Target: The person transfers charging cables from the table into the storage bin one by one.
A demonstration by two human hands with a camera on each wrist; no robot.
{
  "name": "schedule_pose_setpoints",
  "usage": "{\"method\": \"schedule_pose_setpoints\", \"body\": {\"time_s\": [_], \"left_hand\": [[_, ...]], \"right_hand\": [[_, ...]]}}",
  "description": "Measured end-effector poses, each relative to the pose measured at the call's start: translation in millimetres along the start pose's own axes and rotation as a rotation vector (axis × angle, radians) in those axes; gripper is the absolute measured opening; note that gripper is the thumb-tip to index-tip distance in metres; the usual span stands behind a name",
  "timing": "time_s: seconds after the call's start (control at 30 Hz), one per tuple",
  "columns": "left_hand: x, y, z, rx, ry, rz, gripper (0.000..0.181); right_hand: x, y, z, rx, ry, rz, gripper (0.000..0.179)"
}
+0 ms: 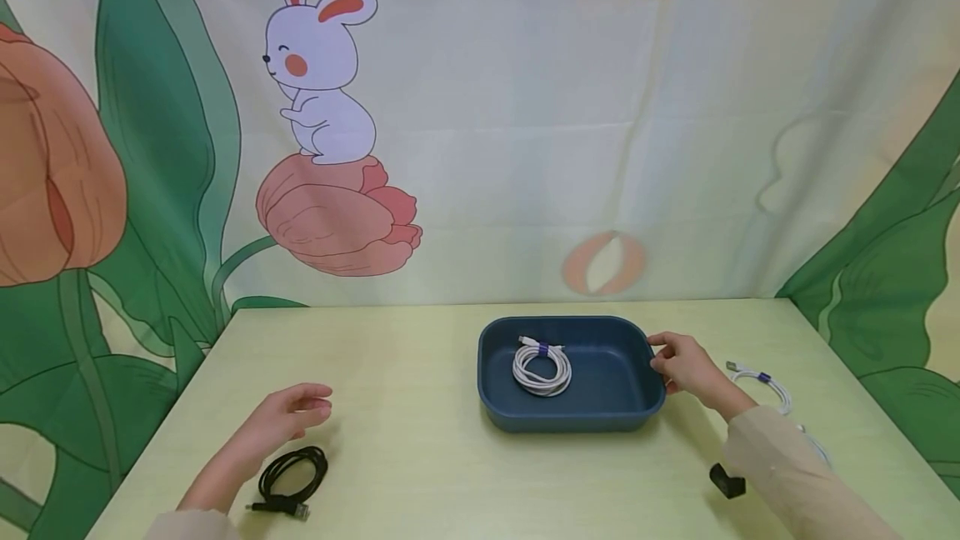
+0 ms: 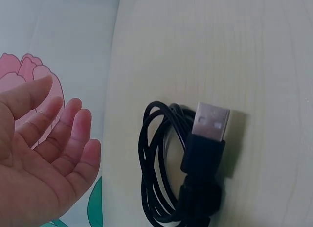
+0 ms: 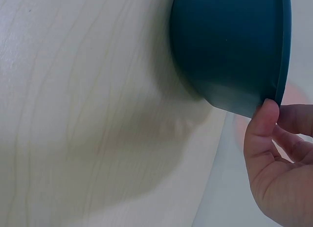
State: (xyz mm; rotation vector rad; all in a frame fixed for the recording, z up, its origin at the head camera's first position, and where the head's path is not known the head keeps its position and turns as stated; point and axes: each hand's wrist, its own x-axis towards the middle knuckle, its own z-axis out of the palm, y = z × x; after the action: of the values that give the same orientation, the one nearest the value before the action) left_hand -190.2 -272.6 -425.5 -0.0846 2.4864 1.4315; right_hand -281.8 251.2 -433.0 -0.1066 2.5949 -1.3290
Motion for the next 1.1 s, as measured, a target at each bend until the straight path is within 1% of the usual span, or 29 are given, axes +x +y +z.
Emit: {"method": "schedule_pose_setpoints", "body": {"time_s": [0.17, 0.5, 0.77, 1.1], "left_hand": [[-0.8, -7.6, -4.3, 0.004, 0.011, -0.011, 0.050], [-2.0, -17.7, -10.5, 0.029, 0.036, -0.029, 0.049], [-4.8, -27.4, -11.2, 0.052, 0.046, -0.048, 0.047], [-8.8, -35.0, -10.4, 0.078, 0.061, -0.042, 0.047]], "right_hand": [[0.1, 1.0, 0.0, 0.001, 0.002, -0.007, 0.041], [0.6, 1.3, 0.1, 0.002, 0.001, -0.006, 0.041], [0.1, 0.2, 0.2, 0.005, 0.003, -0.001, 0.041], [-0.8, -0.5, -0.4, 0.009, -0.007, -0.003, 0.042]]}}
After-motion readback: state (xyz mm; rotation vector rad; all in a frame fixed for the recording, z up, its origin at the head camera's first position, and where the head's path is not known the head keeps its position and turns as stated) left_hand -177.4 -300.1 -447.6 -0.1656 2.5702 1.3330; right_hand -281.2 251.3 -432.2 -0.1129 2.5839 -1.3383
